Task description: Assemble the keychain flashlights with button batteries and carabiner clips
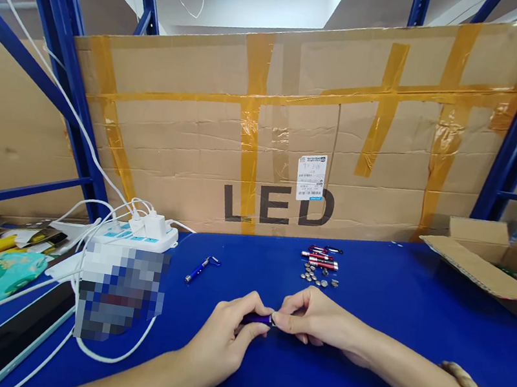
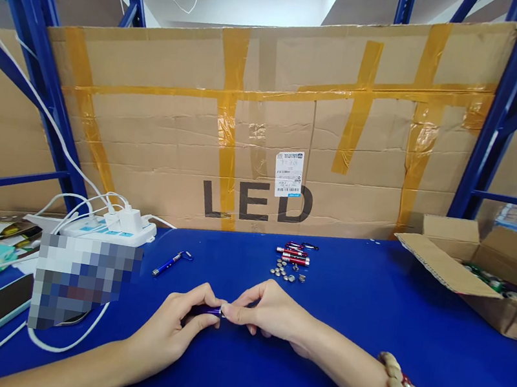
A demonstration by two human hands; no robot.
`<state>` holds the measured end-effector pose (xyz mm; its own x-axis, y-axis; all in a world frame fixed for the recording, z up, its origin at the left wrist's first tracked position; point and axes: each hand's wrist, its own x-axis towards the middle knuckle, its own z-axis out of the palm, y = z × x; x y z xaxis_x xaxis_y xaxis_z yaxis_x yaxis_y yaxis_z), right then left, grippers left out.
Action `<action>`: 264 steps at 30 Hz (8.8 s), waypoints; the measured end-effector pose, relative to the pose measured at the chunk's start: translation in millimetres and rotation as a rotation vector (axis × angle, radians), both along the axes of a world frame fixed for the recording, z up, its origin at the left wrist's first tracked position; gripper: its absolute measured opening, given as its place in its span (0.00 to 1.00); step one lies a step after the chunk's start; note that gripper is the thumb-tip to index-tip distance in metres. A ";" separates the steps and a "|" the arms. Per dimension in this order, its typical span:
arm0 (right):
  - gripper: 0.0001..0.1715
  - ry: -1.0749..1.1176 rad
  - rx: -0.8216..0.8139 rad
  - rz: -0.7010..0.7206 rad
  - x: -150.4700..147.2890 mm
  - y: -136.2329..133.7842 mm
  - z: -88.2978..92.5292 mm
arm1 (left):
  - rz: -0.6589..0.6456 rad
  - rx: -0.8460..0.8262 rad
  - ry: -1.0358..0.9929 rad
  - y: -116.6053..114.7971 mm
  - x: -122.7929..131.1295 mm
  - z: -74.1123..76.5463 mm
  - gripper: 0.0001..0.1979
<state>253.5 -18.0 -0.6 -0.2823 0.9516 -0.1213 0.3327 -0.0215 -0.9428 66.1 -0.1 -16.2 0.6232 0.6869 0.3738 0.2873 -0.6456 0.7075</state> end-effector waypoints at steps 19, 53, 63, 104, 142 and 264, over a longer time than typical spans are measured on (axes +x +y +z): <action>0.16 -0.235 0.766 -0.070 6.0 7.4 1.4 | 0.009 -0.231 -0.117 2.7 5.0 2.8 0.06; 0.16 -0.255 0.966 -0.044 8.6 9.9 -3.9 | 0.060 -0.150 -0.069 2.9 6.2 2.4 0.08; 0.20 -0.207 0.931 0.034 8.1 10.1 -7.3 | -0.035 -0.173 -0.047 0.9 3.7 -3.0 0.06; 0.20 -0.022 0.179 -0.132 -5.5 2.1 -6.7 | 0.005 -0.029 0.019 -1.0 1.4 -3.7 0.06; 0.10 -0.926 0.625 -0.494 43.8 24.6 25.3 | 0.147 -0.193 -0.123 8.5 5.5 1.7 0.10; 0.15 -0.003 0.548 -0.054 -1.5 5.3 4.3 | 0.039 -0.186 -0.123 2.9 6.3 1.0 0.04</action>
